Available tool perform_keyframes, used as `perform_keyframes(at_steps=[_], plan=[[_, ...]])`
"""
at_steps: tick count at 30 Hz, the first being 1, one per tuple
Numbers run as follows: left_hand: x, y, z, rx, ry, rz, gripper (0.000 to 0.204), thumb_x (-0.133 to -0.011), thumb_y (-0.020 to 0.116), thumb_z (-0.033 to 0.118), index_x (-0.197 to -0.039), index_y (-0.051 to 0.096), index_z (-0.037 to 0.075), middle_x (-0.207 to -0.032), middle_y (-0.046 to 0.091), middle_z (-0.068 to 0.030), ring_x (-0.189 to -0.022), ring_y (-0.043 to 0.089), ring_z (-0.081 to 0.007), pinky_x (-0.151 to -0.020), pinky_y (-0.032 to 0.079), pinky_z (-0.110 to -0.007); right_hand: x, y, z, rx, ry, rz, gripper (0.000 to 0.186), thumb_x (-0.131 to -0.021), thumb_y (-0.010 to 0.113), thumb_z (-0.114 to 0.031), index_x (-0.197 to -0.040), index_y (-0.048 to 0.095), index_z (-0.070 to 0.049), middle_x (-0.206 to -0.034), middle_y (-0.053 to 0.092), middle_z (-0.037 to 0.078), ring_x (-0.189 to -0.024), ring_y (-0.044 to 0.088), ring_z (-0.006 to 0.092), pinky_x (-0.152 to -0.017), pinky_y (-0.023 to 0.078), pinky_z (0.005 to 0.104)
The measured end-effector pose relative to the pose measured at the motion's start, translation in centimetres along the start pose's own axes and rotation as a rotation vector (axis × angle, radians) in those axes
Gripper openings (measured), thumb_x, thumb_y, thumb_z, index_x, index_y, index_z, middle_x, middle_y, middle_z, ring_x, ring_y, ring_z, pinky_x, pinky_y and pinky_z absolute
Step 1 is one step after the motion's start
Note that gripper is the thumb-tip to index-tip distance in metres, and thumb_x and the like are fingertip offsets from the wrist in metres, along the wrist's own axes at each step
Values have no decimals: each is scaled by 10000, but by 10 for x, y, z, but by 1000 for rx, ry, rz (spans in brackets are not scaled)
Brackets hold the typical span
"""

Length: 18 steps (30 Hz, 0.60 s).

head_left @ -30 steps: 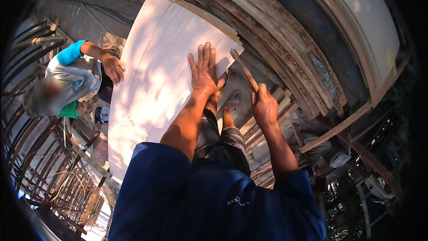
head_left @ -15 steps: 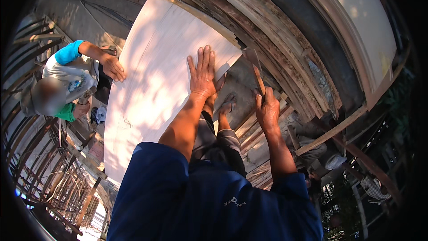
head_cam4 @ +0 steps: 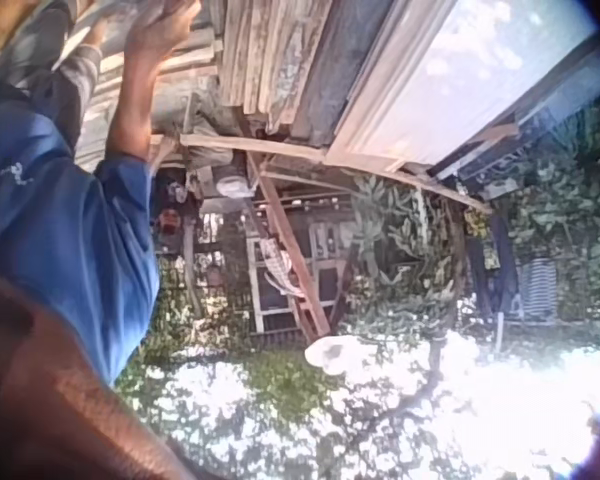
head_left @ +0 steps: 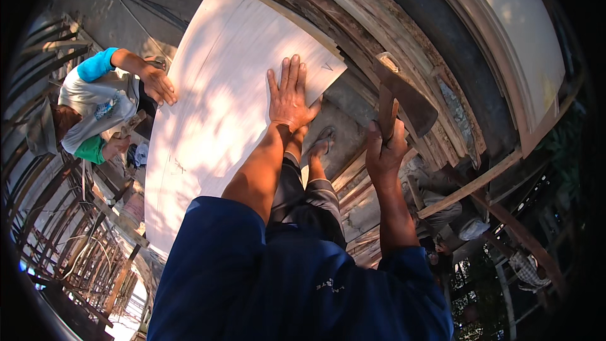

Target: The person positions and aligns wood panels on a frame, marking a panel with a pencil and then using a hatchet and hammer to secure them into a stack.

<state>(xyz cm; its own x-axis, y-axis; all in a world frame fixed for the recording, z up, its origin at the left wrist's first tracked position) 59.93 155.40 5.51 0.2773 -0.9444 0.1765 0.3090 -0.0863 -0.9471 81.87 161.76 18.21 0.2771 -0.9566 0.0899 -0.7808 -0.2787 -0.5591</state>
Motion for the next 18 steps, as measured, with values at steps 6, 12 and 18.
perform_keyframes(at_steps=[6, 12, 18], plan=[[5, -3, 0, 24, -26, -18, 1018, -800, 718, 555, -1572, 307, 36, -1711, 136, -124, -1592, 76, -299, -1234, -5, -641, -61, -23, -32, 40, 80, -312, 352, -982, 711, -254, -1177, 634, 29, -827, 666, 139, -735, 630, 164, -670, 510, 321], [8, -9, -9, 49, -122, 71, 1035, -787, 718, 613, -1544, 352, 10, -1688, 221, -149, -1578, 158, -329, -1220, 20, -663, -134, -12, -68, 565, -166, -796, 479, -900, 714, -203, -1370, 629, -172, -1076, 730, 198, -977, 707, 380, -855, 559, 465], [11, -9, -14, 71, -43, 142, 1065, -735, 760, 600, -1523, 387, -11, -1658, 284, -178, -1563, 215, -331, -1206, 72, -685, -180, 46, -131, 885, -373, -884, 452, -933, 654, -218, -1384, 637, -211, -1052, 741, 172, -1010, 707, 347, -925, 556, 454]])
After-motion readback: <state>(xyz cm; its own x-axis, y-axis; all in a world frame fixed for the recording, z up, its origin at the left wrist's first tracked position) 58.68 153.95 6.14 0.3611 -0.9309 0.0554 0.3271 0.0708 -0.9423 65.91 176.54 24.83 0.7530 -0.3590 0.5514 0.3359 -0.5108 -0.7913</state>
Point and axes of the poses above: each hand's wrist, its own x-axis away from the middle knuckle, its own y-axis out of the palm, z = x × y, the point moved 7 cm from there along -x, towards the middle knuckle
